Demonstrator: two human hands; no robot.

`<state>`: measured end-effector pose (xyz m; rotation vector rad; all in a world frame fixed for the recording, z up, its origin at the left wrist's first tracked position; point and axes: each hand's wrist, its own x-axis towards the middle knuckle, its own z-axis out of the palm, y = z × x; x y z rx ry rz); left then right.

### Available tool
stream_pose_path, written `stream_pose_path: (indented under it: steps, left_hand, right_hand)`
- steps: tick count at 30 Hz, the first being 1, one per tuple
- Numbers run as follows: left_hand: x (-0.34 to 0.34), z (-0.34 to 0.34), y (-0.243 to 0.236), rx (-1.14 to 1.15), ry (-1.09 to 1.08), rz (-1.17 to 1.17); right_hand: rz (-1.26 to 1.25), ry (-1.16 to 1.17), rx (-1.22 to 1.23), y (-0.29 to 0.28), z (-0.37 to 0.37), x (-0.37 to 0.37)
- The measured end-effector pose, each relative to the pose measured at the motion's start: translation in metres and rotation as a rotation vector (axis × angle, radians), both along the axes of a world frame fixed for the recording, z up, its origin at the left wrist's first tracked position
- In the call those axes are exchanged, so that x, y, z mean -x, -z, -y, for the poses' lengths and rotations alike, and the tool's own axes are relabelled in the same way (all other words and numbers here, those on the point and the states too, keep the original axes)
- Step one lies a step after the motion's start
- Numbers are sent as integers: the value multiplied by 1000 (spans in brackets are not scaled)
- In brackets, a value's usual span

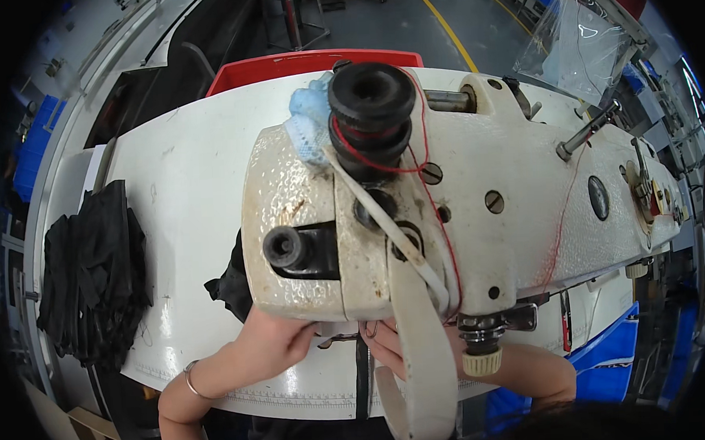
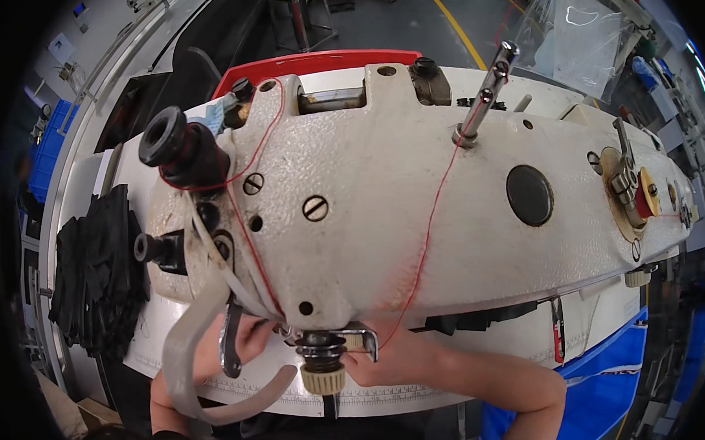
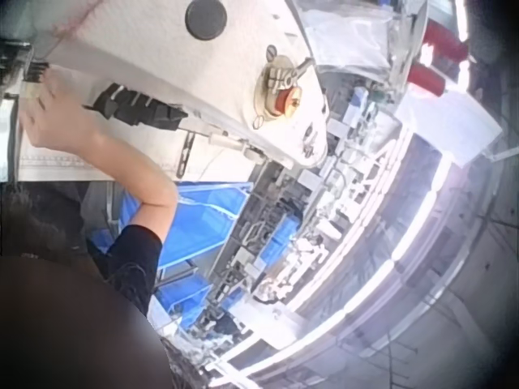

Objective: Sewing a piece of black fabric or leather on an industrial sewing machine.

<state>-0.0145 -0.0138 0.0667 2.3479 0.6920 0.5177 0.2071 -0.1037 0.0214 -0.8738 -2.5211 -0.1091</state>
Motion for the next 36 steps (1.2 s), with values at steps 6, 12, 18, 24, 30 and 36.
stream_pose_path:
  steps: [6,12,18,24,30,36]
  left_hand:
    - [-5,29,14,-663,226,-134]
    - [-7,28,19,-632,205,-106]
    - [-5,29,22,-671,200,-108]
    - [-8,10,42,-430,201,-38]
    - [-15,-6,47,-584,188,91]
    - [-20,1,47,-701,146,61]
  right_hand:
    - [140,83,-29,4,19,5]
    - [-379,117,208,29,24,22]
    - [-206,80,178,11,18,12]
    - [-22,144,59,3,6,1]
    - [270,221,-199,10,-10,-4]
    - [10,233,-24,2,-13,9]
